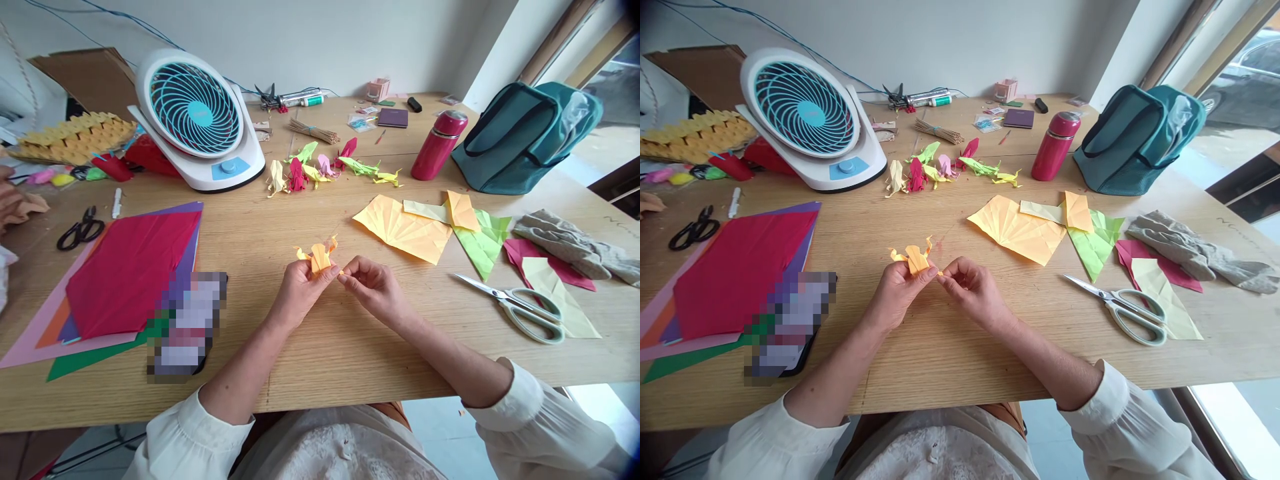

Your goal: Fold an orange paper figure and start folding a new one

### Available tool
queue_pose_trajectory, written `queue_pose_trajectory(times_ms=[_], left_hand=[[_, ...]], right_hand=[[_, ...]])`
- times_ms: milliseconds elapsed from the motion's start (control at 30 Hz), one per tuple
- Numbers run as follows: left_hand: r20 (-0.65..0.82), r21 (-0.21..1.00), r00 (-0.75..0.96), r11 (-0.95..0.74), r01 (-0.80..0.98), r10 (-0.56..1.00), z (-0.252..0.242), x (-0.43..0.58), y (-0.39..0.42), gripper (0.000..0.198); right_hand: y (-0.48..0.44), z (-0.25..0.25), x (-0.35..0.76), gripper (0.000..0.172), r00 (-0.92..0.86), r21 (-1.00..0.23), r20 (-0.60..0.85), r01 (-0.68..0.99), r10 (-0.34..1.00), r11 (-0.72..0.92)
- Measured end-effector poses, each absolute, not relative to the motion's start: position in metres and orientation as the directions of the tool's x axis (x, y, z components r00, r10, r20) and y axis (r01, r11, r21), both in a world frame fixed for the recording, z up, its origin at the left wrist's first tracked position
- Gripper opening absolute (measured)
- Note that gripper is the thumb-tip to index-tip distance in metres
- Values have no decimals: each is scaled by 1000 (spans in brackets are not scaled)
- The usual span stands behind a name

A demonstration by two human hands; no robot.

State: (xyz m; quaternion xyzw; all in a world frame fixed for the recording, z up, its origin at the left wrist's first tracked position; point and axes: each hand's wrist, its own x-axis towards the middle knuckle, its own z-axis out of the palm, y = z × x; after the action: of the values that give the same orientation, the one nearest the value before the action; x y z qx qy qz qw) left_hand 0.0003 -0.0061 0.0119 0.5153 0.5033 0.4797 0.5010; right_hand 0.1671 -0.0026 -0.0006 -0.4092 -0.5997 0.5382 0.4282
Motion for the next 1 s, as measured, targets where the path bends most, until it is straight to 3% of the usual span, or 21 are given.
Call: queue_pose_trajectory(times_ms=[300, 467, 767, 1000], left_hand=[[-124, 984, 19, 125, -127, 992, 11, 2, -4, 34], [-147, 981, 15, 148, -125, 989, 10, 1, -4, 35], [-149, 975, 6, 148, -166, 989, 11, 0, -3, 33], [-164, 976, 0, 162, -147, 986, 9, -1, -4, 36]], right_hand=[[1, 4, 167, 46, -363, -998, 58, -18, 930, 56], [2, 1, 166, 45, -353, -999, 50, -34, 934, 41], [2, -2, 170, 47, -334, -998, -24, 57, 942, -5], [12, 11, 181, 45, -256, -992, 71, 78, 964, 94]])
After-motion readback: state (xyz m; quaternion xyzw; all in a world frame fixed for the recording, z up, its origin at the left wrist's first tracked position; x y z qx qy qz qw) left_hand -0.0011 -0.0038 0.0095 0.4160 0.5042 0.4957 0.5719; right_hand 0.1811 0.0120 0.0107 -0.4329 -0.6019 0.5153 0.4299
